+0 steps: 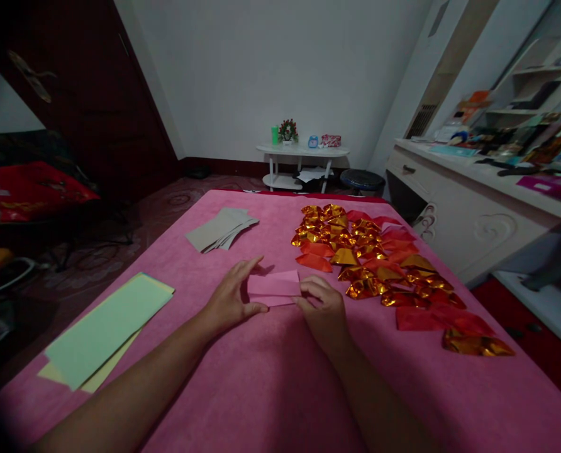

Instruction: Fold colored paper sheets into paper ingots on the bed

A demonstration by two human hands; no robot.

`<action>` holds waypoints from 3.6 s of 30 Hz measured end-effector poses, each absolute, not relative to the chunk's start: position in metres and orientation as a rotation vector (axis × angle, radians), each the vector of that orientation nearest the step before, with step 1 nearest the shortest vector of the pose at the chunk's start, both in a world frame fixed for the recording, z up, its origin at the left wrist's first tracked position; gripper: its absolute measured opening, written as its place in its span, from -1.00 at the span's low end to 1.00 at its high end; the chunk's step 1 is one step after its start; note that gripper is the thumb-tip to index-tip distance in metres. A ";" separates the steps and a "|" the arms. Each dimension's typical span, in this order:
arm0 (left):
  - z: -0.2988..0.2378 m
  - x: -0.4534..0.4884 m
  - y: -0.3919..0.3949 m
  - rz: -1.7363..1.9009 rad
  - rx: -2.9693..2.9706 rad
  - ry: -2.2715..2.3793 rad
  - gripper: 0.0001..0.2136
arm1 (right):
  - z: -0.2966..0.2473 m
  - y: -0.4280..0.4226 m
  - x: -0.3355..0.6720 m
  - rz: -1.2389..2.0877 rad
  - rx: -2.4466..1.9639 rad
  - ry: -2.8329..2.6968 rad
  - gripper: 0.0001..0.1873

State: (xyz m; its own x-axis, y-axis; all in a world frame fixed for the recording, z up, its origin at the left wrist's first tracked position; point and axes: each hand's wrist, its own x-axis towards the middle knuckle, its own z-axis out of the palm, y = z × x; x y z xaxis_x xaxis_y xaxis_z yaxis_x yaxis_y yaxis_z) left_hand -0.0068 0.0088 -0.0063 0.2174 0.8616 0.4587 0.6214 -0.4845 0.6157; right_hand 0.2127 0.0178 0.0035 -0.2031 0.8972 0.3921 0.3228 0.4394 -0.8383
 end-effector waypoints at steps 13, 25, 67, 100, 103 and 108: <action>0.008 -0.023 -0.013 0.886 2.623 1.060 -0.77 | 0.006 0.018 0.223 0.818 -0.752 -2.164 -0.88; 0.008 -0.027 -0.040 0.788 2.339 1.163 -0.79 | 0.012 0.016 0.228 0.977 -0.842 -2.252 -0.80; -0.006 -0.009 -0.052 0.531 2.751 1.506 -0.64 | -0.013 -0.034 0.189 -0.204 -1.040 -2.660 -0.55; 0.012 0.008 -0.034 0.559 2.794 1.635 -0.82 | -0.003 -0.019 0.190 -0.126 -1.150 -2.345 -0.76; 0.011 0.008 -0.023 0.691 2.732 1.639 -0.81 | 0.006 -0.011 0.185 -0.109 -1.086 -2.364 -0.83; 0.009 0.008 -0.020 0.714 2.818 1.495 -0.83 | 0.008 -0.003 0.176 -0.100 -1.035 -2.399 -0.78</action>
State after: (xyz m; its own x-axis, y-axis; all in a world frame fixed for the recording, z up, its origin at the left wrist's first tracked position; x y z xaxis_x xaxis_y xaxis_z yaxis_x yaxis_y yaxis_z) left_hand 0.0081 -0.0200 0.0090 0.4881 0.7577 0.4332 0.8132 -0.5751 0.0897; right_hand 0.1759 -0.0029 0.0076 -0.5722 0.6580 0.4895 0.6963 0.7051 -0.1339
